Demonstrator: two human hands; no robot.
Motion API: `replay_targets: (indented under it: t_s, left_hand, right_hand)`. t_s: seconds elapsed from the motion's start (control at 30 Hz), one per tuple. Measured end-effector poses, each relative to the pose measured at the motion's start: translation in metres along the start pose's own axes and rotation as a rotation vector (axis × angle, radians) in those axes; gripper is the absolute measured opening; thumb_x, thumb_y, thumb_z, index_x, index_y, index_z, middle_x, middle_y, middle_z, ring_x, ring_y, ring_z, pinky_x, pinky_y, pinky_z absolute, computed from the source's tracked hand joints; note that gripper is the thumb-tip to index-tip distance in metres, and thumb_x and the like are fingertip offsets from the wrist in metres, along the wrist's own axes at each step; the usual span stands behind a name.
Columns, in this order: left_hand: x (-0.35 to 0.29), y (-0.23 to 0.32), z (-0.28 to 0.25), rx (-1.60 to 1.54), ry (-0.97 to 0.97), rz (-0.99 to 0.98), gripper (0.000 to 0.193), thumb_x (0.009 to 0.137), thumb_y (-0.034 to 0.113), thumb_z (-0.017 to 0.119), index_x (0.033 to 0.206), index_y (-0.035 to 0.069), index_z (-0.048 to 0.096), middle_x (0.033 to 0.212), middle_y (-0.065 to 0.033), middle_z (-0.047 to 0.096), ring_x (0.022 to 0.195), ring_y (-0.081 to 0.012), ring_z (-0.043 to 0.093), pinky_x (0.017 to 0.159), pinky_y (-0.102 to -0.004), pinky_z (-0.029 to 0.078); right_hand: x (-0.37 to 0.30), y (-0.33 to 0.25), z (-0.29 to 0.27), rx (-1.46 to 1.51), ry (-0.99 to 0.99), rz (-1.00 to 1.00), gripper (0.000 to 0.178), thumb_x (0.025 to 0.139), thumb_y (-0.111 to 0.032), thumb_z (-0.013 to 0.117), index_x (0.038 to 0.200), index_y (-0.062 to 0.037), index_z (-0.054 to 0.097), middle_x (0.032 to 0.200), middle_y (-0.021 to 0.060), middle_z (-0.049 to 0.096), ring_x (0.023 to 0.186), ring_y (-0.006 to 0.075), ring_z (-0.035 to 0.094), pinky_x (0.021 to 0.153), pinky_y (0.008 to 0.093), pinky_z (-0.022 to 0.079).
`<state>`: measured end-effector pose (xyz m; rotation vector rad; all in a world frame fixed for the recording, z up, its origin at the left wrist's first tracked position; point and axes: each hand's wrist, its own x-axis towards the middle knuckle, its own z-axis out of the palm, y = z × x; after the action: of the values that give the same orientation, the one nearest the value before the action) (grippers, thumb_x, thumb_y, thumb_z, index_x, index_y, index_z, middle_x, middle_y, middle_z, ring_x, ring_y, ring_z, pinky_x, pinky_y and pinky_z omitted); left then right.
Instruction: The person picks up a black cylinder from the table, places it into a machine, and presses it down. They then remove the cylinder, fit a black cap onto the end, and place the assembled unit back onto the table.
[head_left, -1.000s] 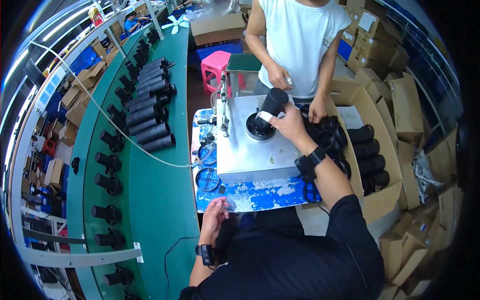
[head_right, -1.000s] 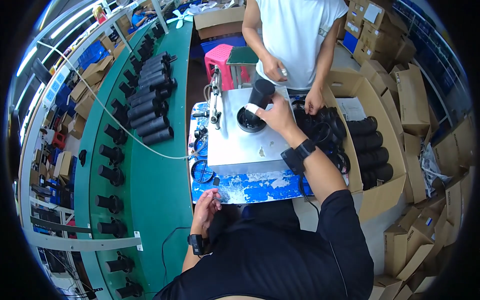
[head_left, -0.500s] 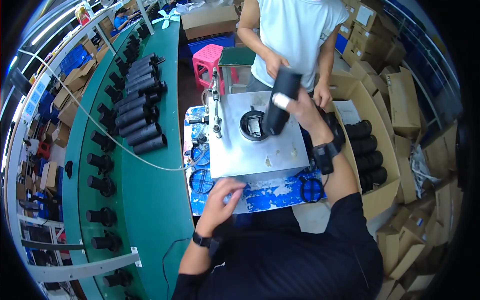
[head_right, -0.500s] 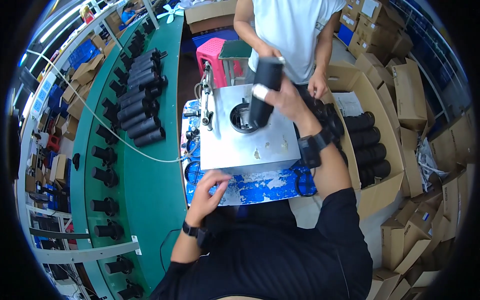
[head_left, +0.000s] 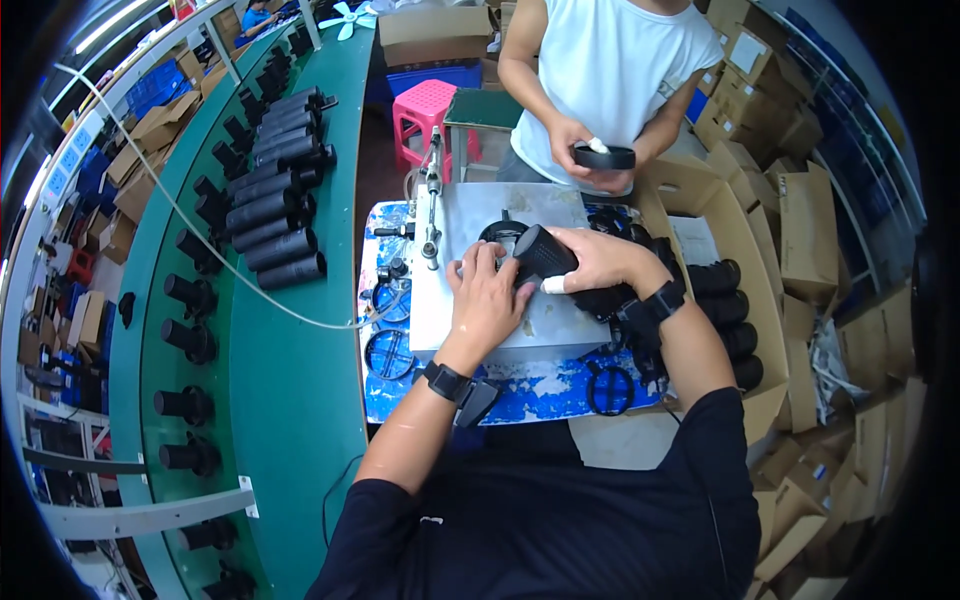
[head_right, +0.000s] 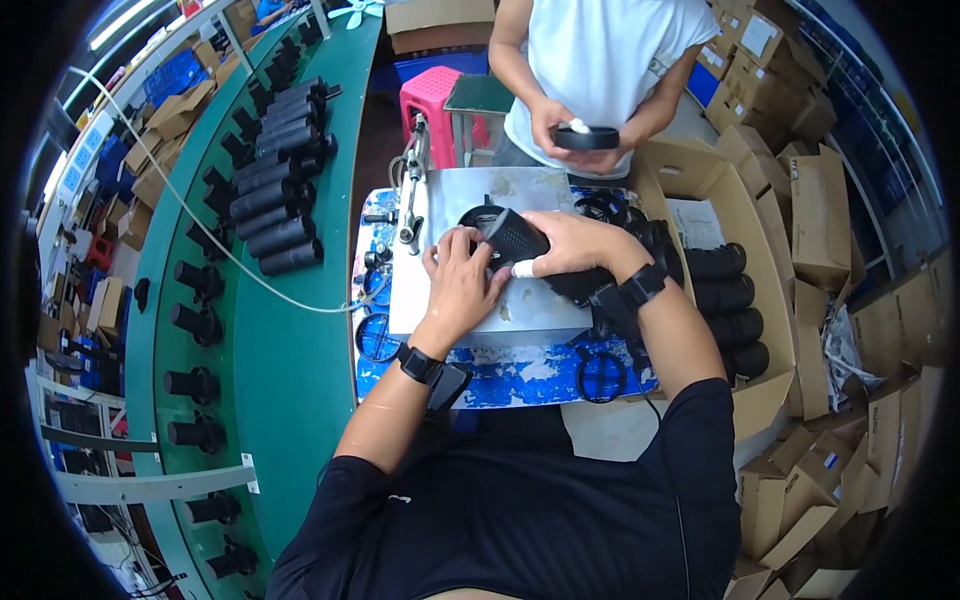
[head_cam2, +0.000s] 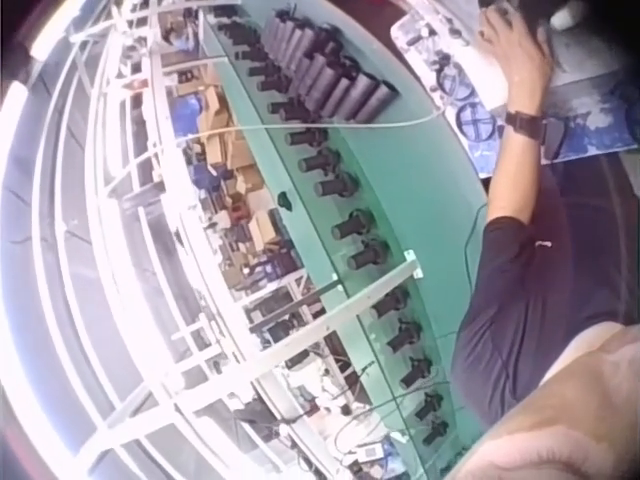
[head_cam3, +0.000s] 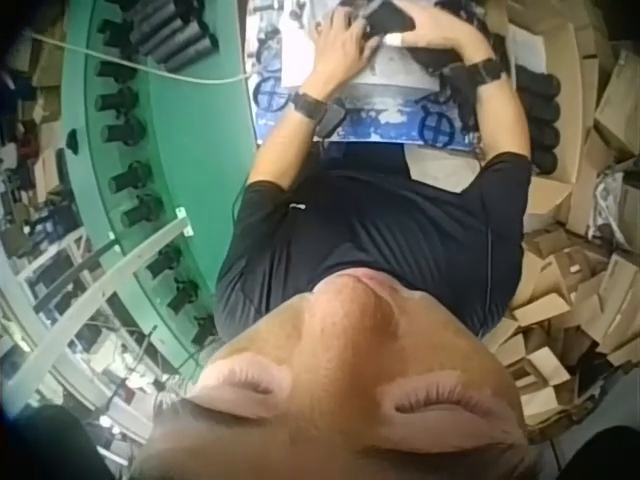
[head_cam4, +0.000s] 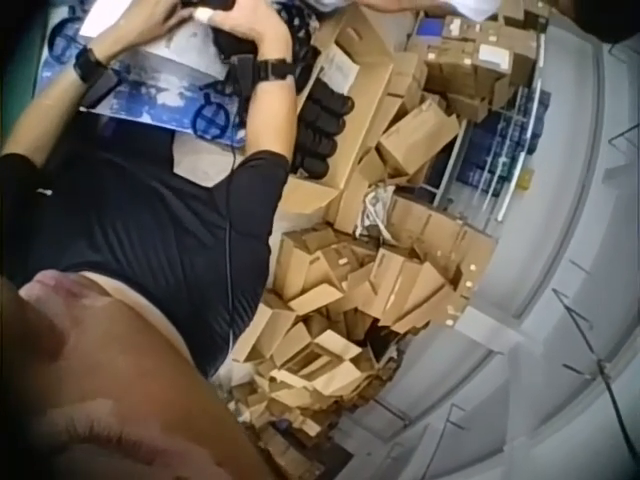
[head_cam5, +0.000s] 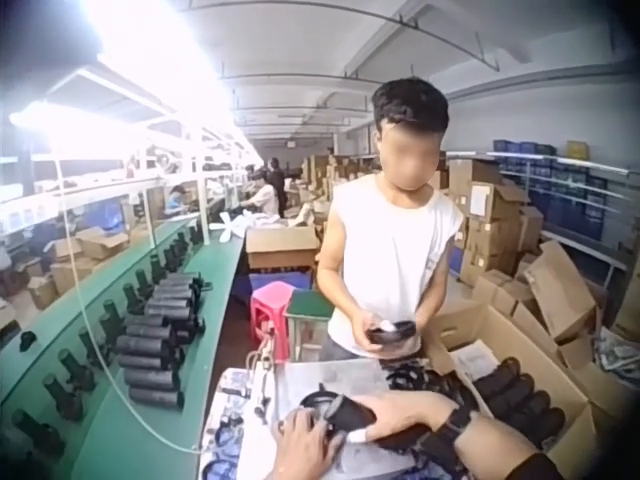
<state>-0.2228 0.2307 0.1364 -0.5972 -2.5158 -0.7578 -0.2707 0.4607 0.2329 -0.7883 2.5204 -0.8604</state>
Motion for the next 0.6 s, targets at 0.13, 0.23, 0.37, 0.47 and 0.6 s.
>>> replay_targets:
  t_s: [0.13,0.23,0.37,0.47,0.6]
  left_hand:
    - [0.001,-0.002,0.001,-0.008,-0.052,0.001,0.036,0.089,0.03,0.08,0.117,0.008,0.071,0.132,-0.0134,0.055,0.139,-0.0365,0.046,0.111,-0.0611,0.03]
    - [0.001,-0.002,-0.001,-0.018,-0.047,0.019,0.035,0.089,0.029,0.079,0.115,0.007,0.072,0.132,-0.0137,0.055,0.139,-0.0369,0.045,0.112,-0.0616,0.029]
    - [-0.003,0.003,-0.002,0.043,-0.037,0.041,0.035,0.087,0.028,0.08,0.112,0.006,0.073,0.131,-0.0138,0.057,0.138,-0.0367,0.047,0.113,-0.0618,0.029]
    - [-0.005,0.007,0.0,0.144,0.015,0.071,0.035,0.087,0.029,0.079,0.113,0.006,0.073,0.131,-0.0137,0.058,0.138,-0.0365,0.047,0.115,-0.0614,0.028]
    - [-0.003,0.001,-0.002,0.098,0.015,0.067,0.041,0.09,0.03,0.078,0.122,0.005,0.07,0.13,-0.0129,0.057,0.136,-0.0342,0.049,0.114,-0.0585,0.03]
  right_hand:
    - [0.009,0.002,-0.007,-0.162,-0.046,-0.034,0.083,0.079,-0.048,0.084,0.141,0.0012,0.059,0.125,0.0268,0.071,0.115,0.0408,0.069,0.101,0.045,0.054]
    - [0.011,-0.007,-0.011,-0.179,-0.071,-0.054,0.08,0.079,-0.047,0.084,0.138,0.0012,0.06,0.122,0.027,0.072,0.114,0.0423,0.069,0.099,0.0456,0.054]
    - [0.012,-0.007,-0.013,-0.162,-0.104,-0.059,0.076,0.079,-0.046,0.083,0.133,0.0011,0.063,0.118,0.0269,0.073,0.112,0.0438,0.07,0.097,0.046,0.054]
    - [0.015,-0.009,-0.015,-0.152,-0.139,-0.03,0.073,0.079,-0.044,0.084,0.132,0.0011,0.063,0.116,0.0257,0.073,0.109,0.0426,0.07,0.096,0.0456,0.054]
    - [0.015,-0.008,-0.016,-0.115,-0.134,0.021,0.07,0.082,-0.042,0.085,0.132,0.0011,0.063,0.113,0.0221,0.074,0.104,0.036,0.07,0.095,0.0431,0.055]
